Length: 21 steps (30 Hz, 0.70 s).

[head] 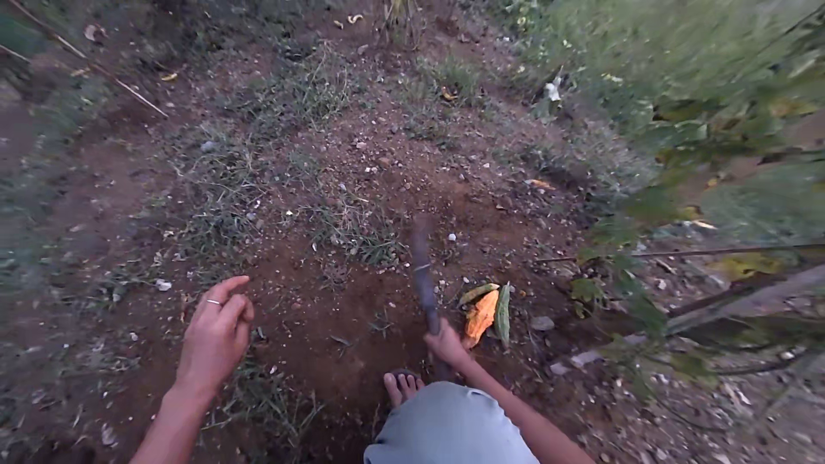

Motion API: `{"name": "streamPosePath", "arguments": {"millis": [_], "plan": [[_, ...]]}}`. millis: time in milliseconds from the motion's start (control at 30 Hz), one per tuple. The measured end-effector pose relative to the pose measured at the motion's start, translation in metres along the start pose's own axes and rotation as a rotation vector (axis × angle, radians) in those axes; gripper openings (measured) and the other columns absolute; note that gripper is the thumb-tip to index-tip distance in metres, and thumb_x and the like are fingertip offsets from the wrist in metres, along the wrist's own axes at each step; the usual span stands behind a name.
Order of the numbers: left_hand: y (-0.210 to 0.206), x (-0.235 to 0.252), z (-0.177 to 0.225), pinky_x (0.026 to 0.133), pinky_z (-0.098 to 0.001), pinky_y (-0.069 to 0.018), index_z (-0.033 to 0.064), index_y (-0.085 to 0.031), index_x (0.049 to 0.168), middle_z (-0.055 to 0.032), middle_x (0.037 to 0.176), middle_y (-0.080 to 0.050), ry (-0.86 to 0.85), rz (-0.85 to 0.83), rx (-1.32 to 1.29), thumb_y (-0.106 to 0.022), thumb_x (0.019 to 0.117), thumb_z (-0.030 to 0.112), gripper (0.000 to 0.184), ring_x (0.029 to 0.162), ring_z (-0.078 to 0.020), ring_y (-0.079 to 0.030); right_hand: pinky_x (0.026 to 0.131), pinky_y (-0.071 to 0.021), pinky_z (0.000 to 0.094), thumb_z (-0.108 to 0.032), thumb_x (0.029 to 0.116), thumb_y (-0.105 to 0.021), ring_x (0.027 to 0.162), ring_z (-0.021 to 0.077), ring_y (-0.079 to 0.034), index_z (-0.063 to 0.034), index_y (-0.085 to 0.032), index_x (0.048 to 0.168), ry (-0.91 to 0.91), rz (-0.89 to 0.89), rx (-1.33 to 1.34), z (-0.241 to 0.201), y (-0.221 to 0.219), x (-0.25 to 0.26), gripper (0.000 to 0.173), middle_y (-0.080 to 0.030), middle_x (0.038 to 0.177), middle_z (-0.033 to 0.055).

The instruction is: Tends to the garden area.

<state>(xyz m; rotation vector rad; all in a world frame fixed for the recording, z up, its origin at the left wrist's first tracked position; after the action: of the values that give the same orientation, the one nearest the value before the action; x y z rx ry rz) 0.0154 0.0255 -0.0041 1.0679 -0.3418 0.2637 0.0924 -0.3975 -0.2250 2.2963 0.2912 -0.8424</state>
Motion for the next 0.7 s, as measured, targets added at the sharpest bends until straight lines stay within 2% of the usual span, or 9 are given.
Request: {"name": "streamPosePath", "arguments": {"millis": [67, 167, 300, 367, 433, 500, 567, 633, 700], "plan": [[0.000, 0.000, 0.001, 0.095, -0.0547, -0.0529, -0.0058, -0.063, 0.078, -0.0267, 0.126, -0.065, -0.010, 0.030, 0.016, -0.054, 0.0889, -0.004, 0.015, 0.111, -0.0449, -0.065, 0.093, -0.0547, 0.0586, -0.020, 0.0980, -0.067, 0.104, 0.0411, -0.069, 0.0002, -0.043, 0.146, 0.046, -0.189, -0.403, 0.004, -0.011, -0.018, 0.058, -0.067, 0.116, 0.0277], [0.001, -0.006, -0.003, 0.095, -0.0545, -0.0528, -0.0061, -0.066, 0.079, -0.0245, 0.120, -0.068, 0.007, 0.050, 0.043, -0.056, 0.0954, 0.005, 0.022, 0.108, -0.0434, -0.067, 0.093, -0.0521, 0.0632, -0.030, 0.0960, -0.071, 0.106, 0.0448, -0.068, -0.0024, -0.055, 0.137, 0.138, -0.253, -0.615, -0.006, 0.003, -0.051, 0.051, -0.069, 0.111, 0.0267], [0.016, -0.010, -0.008, 0.092, -0.0517, -0.0527, -0.0048, -0.063, 0.071, -0.0247, 0.111, -0.070, 0.015, 0.127, 0.041, -0.061, 0.0992, 0.020, 0.037, 0.101, -0.0406, -0.068, 0.094, -0.0516, 0.0633, -0.024, 0.0953, -0.072, 0.105, 0.0439, -0.068, 0.0015, -0.054, 0.138, 0.163, -0.133, -0.454, -0.016, 0.039, -0.065, 0.053, -0.068, 0.112, 0.0280], [0.023, -0.011, -0.008, 0.089, -0.0482, -0.0521, -0.0032, -0.058, 0.066, -0.0253, 0.105, -0.070, 0.002, 0.172, 0.031, -0.064, 0.0996, 0.025, 0.044, 0.096, -0.0384, -0.067, 0.086, -0.0567, 0.0537, -0.018, 0.0977, -0.068, 0.093, 0.0350, -0.070, 0.0052, -0.048, 0.140, 0.129, -0.015, -0.244, -0.024, 0.058, -0.058, 0.052, -0.068, 0.108, 0.0245], [0.026, -0.010, -0.005, 0.085, -0.0459, -0.0514, -0.0018, -0.054, 0.063, -0.0253, 0.100, -0.069, -0.014, 0.207, 0.028, -0.065, 0.0999, 0.030, 0.049, 0.091, -0.0362, -0.066, 0.063, -0.0614, 0.0350, -0.012, 0.1023, -0.061, 0.062, 0.0183, -0.067, 0.0054, -0.040, 0.138, 0.111, 0.087, 0.130, -0.036, 0.063, -0.048, 0.045, -0.064, 0.086, 0.0124], [0.027, -0.008, -0.003, 0.085, -0.0447, -0.0507, -0.0008, -0.052, 0.062, -0.0248, 0.098, -0.069, -0.024, 0.231, 0.017, -0.065, 0.1002, 0.032, 0.052, 0.089, -0.0347, -0.066, 0.053, -0.0596, 0.0309, -0.009, 0.1053, -0.055, 0.050, 0.0132, -0.060, 0.0036, -0.038, 0.132, 0.072, 0.174, 0.529, -0.045, 0.053, -0.041, 0.034, -0.056, 0.071, 0.0048], [0.026, -0.007, -0.001, 0.085, -0.0461, -0.0502, -0.0002, -0.052, 0.063, -0.0243, 0.098, -0.069, -0.020, 0.242, 0.007, -0.065, 0.1001, 0.032, 0.051, 0.088, -0.0345, -0.066, 0.052, -0.0602, 0.0317, -0.008, 0.1046, -0.056, 0.049, 0.0141, -0.061, 0.0045, -0.039, 0.130, 0.051, 0.192, 0.592, -0.030, 0.030, -0.038, 0.033, -0.056, 0.068, 0.0051], [0.022, -0.005, -0.001, 0.084, -0.0471, -0.0505, 0.0005, -0.054, 0.064, -0.0233, 0.099, -0.070, -0.015, 0.242, 0.012, -0.065, 0.0996, 0.031, 0.048, 0.087, -0.0342, -0.066, 0.068, -0.0622, 0.0378, -0.011, 0.0989, -0.066, 0.069, 0.0228, -0.070, 0.0068, -0.043, 0.138, 0.023, 0.112, 0.197, 0.013, 0.002, -0.042, 0.049, -0.066, 0.083, 0.0156], [0.016, -0.003, -0.002, 0.084, -0.0472, -0.0515, 0.0010, -0.055, 0.064, -0.0226, 0.101, -0.071, -0.005, 0.228, 0.021, -0.065, 0.0991, 0.028, 0.045, 0.088, -0.0343, -0.067, 0.102, -0.0525, 0.0519, -0.026, 0.0991, -0.069, 0.114, 0.0348, -0.068, -0.0001, -0.047, 0.148, -0.100, -0.049, -0.166, 0.076, -0.027, -0.042, 0.060, -0.068, 0.124, 0.0248]]}}
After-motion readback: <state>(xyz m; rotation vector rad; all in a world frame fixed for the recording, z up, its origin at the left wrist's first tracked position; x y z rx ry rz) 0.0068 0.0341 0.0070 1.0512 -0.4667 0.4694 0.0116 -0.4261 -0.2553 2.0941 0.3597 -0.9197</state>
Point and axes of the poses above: each hand's wrist, its own x-axis towards the middle knuckle, its own y-axis out of the back of the hand, z = x × y, the point moved 8 cm from there along x, towards the middle knuckle
